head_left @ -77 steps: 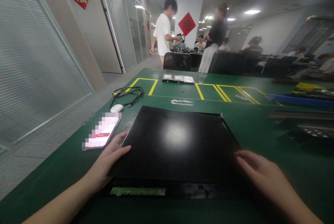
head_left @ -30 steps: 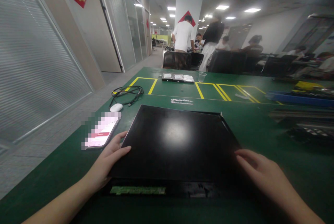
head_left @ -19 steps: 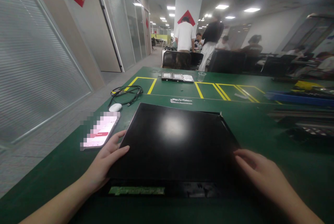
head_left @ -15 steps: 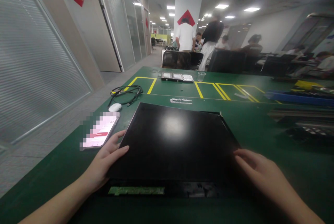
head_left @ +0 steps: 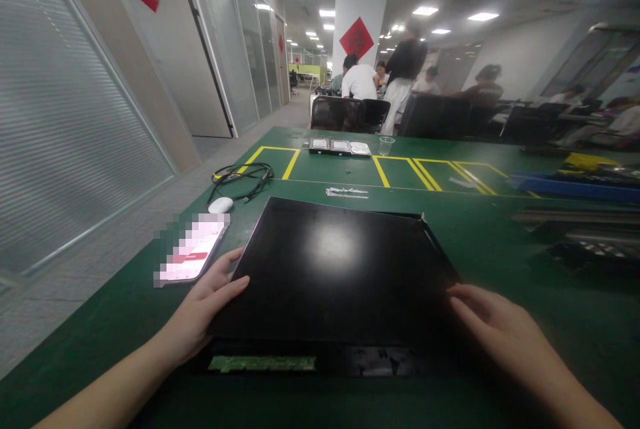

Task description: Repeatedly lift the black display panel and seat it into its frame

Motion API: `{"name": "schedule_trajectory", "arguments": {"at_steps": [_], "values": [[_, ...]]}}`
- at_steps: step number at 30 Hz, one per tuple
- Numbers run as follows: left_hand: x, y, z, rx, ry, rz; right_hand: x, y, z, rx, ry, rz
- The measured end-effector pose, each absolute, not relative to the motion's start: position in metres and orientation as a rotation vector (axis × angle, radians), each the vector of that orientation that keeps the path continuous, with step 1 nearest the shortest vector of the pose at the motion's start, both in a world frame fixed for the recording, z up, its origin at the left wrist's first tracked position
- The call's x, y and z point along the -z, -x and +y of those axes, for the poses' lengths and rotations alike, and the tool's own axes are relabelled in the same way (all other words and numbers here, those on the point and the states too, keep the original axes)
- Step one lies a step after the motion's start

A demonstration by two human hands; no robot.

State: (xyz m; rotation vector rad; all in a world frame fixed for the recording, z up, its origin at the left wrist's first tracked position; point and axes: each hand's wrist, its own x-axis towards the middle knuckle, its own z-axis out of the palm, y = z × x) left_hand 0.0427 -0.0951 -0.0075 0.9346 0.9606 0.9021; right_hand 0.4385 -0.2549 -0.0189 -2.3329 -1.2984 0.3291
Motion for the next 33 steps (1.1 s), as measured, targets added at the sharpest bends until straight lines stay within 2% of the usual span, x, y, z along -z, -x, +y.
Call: {"name": "schedule_trajectory", "arguments": {"at_steps": [33], "values": [[0.0133, -0.0381, -0.0873, -0.849, -0.921, 0.981, 0.0159, -0.4370, -0.2548, -0.332, 2.324, -1.326]]}}
